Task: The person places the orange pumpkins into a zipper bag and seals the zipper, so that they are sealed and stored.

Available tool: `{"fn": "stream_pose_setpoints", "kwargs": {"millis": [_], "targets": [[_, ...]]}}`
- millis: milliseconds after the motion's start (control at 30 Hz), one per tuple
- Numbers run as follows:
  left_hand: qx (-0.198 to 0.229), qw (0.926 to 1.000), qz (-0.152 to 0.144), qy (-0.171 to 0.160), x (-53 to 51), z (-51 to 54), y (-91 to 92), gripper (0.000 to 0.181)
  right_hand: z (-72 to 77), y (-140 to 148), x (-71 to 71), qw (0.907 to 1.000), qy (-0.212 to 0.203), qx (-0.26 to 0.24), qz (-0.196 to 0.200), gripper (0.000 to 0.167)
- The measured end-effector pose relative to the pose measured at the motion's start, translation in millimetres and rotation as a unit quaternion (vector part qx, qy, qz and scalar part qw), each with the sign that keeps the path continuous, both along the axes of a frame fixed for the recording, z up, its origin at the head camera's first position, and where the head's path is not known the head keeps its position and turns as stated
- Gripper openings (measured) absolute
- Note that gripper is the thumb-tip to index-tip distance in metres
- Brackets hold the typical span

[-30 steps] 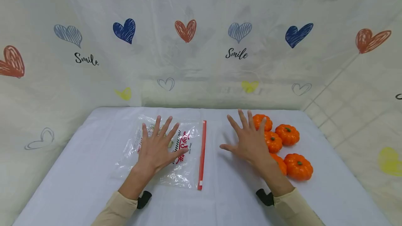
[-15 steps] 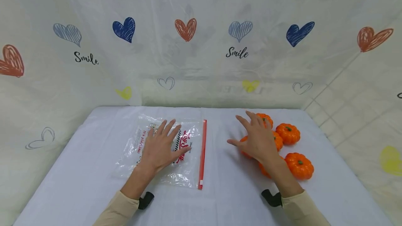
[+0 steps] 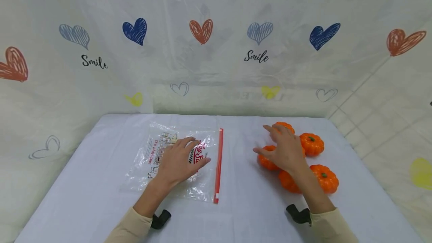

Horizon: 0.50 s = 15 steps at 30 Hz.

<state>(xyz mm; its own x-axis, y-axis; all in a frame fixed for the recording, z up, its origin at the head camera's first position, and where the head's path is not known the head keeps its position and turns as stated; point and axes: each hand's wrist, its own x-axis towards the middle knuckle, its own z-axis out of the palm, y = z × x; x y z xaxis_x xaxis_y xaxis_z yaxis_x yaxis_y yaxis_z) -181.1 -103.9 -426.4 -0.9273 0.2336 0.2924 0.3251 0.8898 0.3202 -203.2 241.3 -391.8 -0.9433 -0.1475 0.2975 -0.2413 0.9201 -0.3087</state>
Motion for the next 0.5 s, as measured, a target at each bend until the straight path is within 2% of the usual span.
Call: {"fn": "stream_pose_setpoints", "kwargs": {"millis": [267,500], "targets": [[0.029,0.9987,-0.004,-0.041,6.0,4.1,3.8,0.072,3.3,9,2.9,0.9991,-0.022,-0.037,0.003,0.079],[0.072,0.995,-0.015,-0.067,11.2,3.0,9.6,0.064,1.2,18,4.3,0.9964,-0.065,-0.053,0.016,0.08]]}}
